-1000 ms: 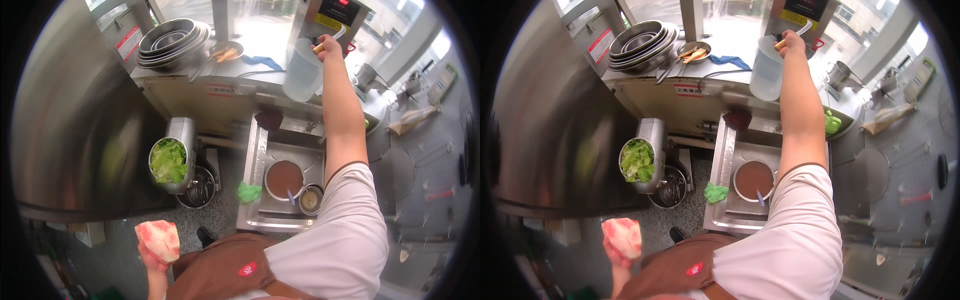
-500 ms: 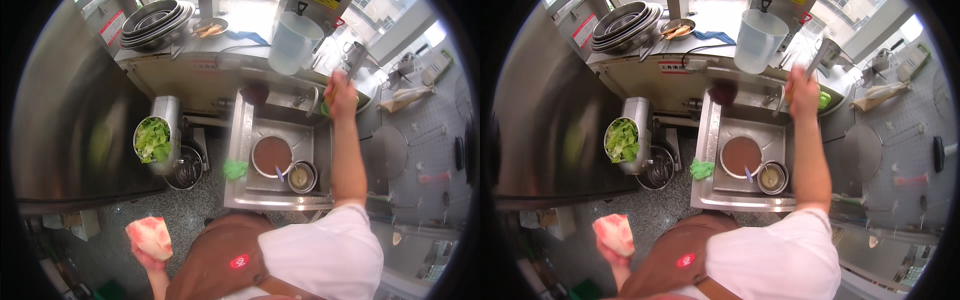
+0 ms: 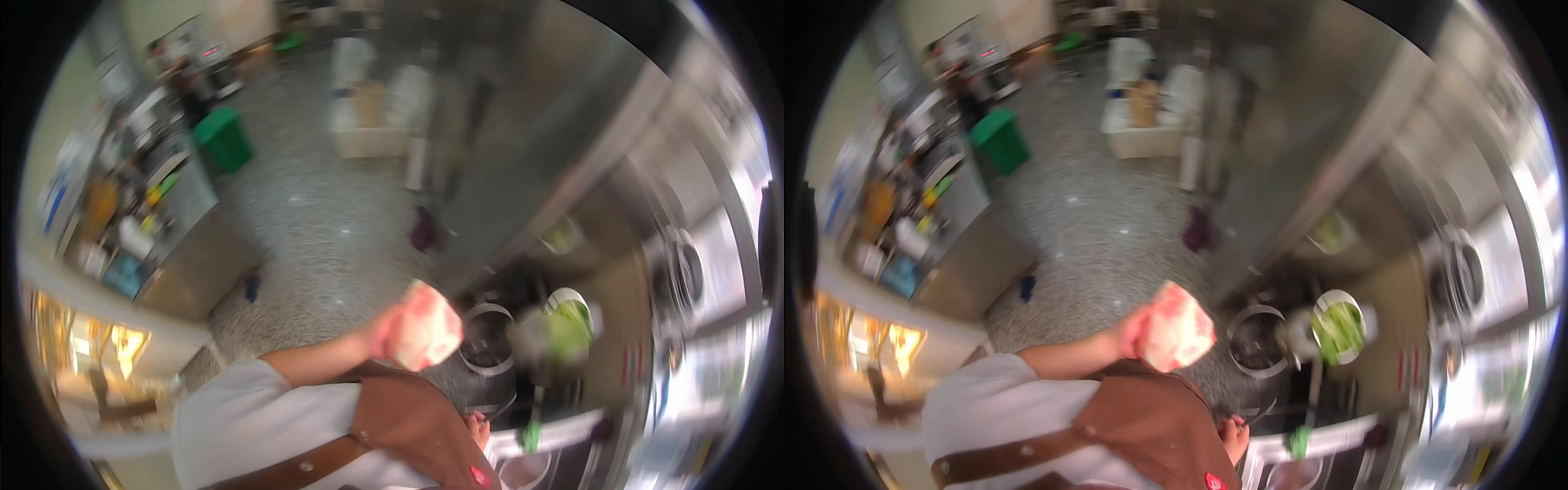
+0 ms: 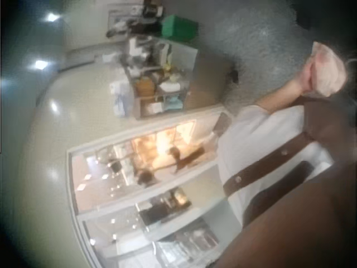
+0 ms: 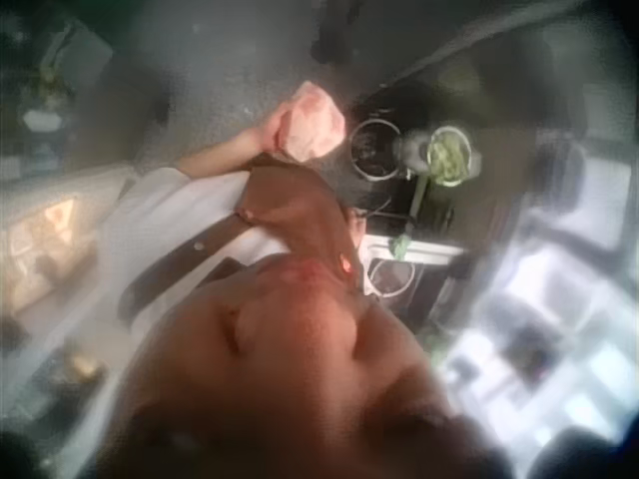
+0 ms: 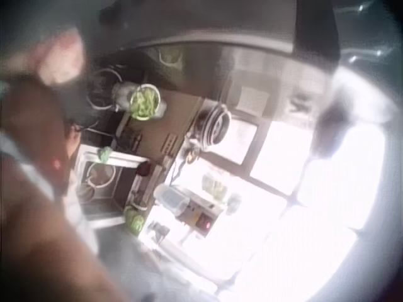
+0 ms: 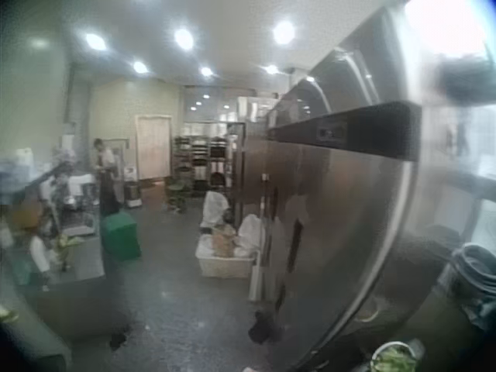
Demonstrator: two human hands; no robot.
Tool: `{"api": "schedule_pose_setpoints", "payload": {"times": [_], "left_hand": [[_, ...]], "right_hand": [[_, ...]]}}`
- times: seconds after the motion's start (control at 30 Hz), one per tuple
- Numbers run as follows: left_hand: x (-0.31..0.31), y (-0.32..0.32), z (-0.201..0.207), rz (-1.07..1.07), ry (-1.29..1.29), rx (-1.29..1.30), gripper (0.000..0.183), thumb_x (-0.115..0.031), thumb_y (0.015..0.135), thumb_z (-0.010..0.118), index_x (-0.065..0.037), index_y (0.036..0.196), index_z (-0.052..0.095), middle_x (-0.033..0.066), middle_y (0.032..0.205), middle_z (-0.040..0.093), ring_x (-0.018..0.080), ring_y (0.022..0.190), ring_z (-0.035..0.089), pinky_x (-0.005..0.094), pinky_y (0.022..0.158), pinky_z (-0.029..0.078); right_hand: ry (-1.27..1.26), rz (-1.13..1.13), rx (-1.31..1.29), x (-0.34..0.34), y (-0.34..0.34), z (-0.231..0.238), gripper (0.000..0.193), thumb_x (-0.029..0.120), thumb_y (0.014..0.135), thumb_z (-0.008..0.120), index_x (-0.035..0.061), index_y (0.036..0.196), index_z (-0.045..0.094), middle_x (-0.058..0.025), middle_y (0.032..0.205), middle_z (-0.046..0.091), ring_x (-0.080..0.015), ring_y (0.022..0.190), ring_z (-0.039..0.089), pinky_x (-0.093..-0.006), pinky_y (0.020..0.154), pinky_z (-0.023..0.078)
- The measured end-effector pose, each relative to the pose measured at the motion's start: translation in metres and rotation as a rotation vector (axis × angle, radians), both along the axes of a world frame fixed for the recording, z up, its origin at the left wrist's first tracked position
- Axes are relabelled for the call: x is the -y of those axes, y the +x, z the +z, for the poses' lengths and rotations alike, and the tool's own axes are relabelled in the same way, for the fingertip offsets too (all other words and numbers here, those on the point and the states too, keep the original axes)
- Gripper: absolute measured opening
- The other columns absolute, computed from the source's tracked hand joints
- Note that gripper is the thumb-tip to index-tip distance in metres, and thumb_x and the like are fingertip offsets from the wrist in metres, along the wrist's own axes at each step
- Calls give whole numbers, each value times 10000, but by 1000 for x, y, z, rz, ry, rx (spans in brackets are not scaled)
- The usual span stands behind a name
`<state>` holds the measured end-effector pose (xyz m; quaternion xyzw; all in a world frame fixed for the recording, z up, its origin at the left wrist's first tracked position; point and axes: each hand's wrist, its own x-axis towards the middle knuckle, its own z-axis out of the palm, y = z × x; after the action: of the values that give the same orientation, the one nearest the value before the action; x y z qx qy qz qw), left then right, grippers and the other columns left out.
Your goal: The person pours a liquid into small plastic cups and then cuts a watermelon into slices using a knife. The person also washes a blender lid in the sink.
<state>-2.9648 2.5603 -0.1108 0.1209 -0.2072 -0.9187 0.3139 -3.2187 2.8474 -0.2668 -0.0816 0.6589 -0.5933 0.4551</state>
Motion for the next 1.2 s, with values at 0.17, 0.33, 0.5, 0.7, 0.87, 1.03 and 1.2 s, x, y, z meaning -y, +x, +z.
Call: {"api": "schedule_pose_setpoints", "payload": {"times": [0.17, 0.33, 0.5, 0.7, 0.87, 1.03, 1.2], "left_hand": [[72, 127, -30, 206, 247, 71, 637, -475, 1001, 626, -67, 1474, 507, 146, 1451, 604, 309, 1345, 587, 504, 1158, 460], [168, 230, -36, 353, 249, 2, 630, -449, 1003, 634, -67, 1483, 491, 142, 1465, 591, 315, 1354, 580, 514, 1162, 454], [295, 315, -62, 558, 289, -62, 631, -437, 1012, 622, -62, 1497, 477, 150, 1484, 579, 318, 1367, 571, 518, 1182, 436], [420, 484, -33, 806, 69, -180, 453, -399, 1068, 537, -48, 1351, 579, 123, 1296, 670, 262, 1155, 685, 450, 987, 578], [520, 588, -16, 1299, 204, 0, 473, -465, 1064, 541, -65, 1310, 601, 103, 1209, 700, 235, 1055, 713, 437, 928, 600], [619, 728, -12, 1440, -4, -6, 492, -499, 1031, 582, -64, 1260, 608, 113, 1194, 688, 244, 1050, 707, 433, 894, 606], [760, 858, -31, 1457, -89, -108, 546, -523, 1027, 578, -47, 1295, 591, 140, 1211, 672, 275, 1094, 690, 484, 887, 607]], "right_hand": [[103, 337, -192, 123, 45, -4, 146, 115, 995, 651, 20, 1106, 649, -51, 870, 700, -88, 645, 570, -267, 588, 466], [144, 442, -61, 236, 96, -51, 147, 115, 1005, 646, 15, 1111, 653, -66, 899, 695, -128, 734, 599, -290, 676, 507], [193, 584, -148, 428, 171, -52, 193, 142, 1017, 642, 2, 1146, 672, -91, 977, 700, -162, 827, 605, -314, 762, 509], [129, 941, -210, 708, 298, -49, 250, 174, 1032, 637, -14, 1188, 694, -120, 1071, 706, -202, 939, 612, -344, 866, 512], [24, 1314, -351, 970, 433, -24, 299, 200, 1045, 633, -26, 1223, 712, -144, 1149, 710, -236, 1032, 618, -368, 952, 514], [-249, 1521, -915, 1192, 601, 1, 511, 407, 1084, 455, -65, 1104, 648, -165, 762, 671, -274, 618, 632, -393, 517, 497], [1, 1411, -169, 1314, 765, 6, 289, 139, 1004, 630, 123, 1286, 567, 13, 754, 552, -85, 576, 493, -250, 496, 412]]}}
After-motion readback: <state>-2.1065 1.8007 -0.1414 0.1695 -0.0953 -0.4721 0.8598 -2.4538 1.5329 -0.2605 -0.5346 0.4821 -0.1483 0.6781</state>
